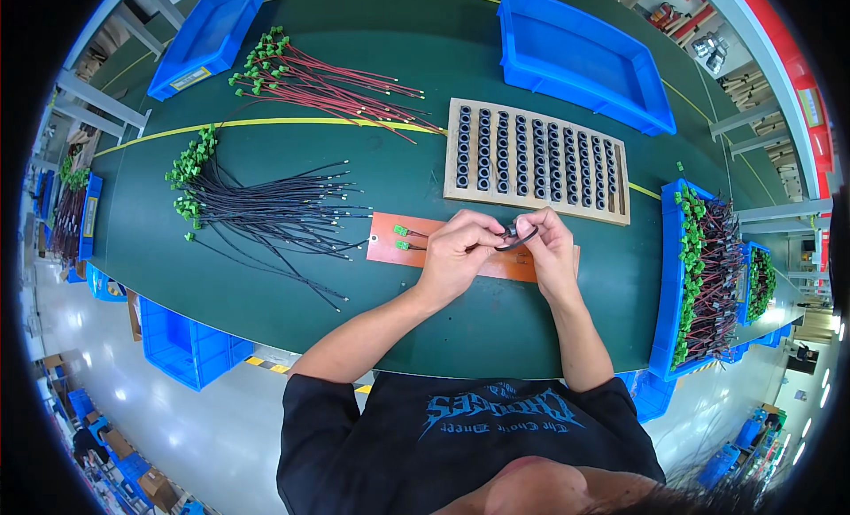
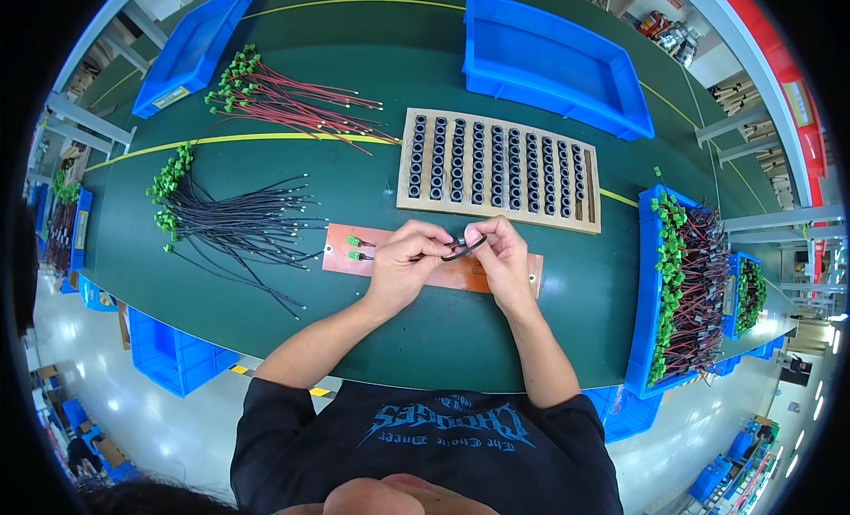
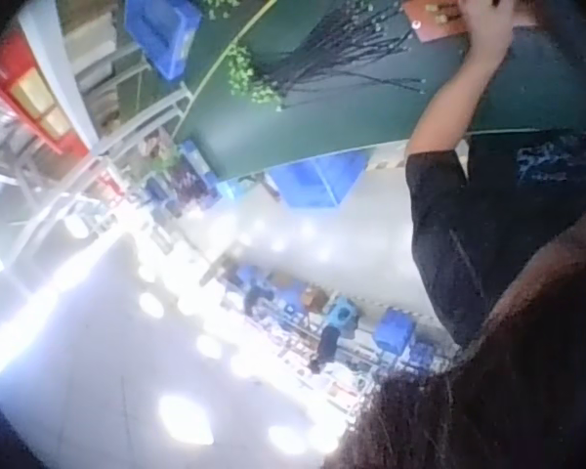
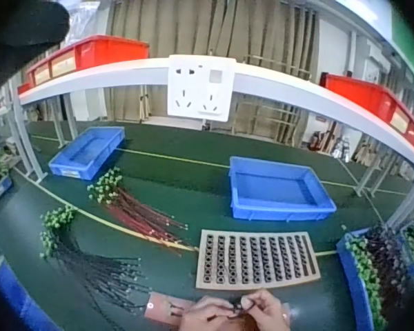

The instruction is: The person assembles wire harnesses by inserting green plastic connectors onto the ends of black and red wires. They use a small tool to secure the connectors and place the finished wires into a blue bin. The process is repeated for multiple wires throughout the clip.

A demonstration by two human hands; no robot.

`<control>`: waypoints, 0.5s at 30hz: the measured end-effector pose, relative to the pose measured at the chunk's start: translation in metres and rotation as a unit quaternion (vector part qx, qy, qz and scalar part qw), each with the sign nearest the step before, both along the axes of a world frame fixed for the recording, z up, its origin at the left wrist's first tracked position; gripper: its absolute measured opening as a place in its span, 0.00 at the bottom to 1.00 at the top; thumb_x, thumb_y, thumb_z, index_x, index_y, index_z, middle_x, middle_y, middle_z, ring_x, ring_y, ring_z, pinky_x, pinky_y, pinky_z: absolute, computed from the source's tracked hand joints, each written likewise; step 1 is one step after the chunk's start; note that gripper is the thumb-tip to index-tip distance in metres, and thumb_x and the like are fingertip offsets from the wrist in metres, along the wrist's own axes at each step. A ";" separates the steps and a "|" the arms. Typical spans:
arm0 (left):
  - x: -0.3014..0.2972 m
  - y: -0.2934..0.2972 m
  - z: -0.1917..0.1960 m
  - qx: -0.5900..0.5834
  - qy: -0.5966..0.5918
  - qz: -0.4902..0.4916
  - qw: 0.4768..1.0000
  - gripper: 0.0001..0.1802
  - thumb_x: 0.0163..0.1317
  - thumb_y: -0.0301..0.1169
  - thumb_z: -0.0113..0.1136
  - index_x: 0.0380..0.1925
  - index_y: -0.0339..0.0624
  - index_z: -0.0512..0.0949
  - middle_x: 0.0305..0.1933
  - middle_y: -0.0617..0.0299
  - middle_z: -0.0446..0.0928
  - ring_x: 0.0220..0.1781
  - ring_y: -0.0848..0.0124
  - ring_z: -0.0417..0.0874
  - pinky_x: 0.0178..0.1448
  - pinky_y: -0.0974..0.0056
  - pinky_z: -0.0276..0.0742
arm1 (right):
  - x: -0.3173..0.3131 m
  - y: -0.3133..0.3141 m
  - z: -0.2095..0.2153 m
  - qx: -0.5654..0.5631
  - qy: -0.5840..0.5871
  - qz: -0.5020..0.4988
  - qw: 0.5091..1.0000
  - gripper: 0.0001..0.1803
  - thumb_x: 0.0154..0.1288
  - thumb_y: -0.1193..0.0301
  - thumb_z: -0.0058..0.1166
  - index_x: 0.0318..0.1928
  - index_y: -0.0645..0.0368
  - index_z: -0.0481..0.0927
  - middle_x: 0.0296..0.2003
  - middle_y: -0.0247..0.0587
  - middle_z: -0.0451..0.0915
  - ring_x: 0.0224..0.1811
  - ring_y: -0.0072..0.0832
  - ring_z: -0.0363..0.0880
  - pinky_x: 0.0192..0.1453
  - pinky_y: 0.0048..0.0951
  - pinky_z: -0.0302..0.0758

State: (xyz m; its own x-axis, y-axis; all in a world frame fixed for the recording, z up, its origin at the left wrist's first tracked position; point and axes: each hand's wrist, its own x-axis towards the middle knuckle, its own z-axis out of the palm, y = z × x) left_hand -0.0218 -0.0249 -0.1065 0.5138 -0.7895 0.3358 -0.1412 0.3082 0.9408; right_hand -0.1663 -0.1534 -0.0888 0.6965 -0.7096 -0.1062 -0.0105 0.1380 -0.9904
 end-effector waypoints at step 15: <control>0.001 0.004 0.011 -0.028 -0.156 0.012 0.987 0.10 0.55 0.14 0.73 0.36 0.33 0.86 0.41 0.54 0.85 0.43 0.63 0.88 0.46 0.61 0.85 | -0.002 0.002 -0.002 -0.012 -0.034 -0.012 0.999 0.14 0.78 0.73 0.62 0.46 0.57 0.65 0.36 0.41 0.86 0.32 0.19 0.82 0.37 0.22 0.78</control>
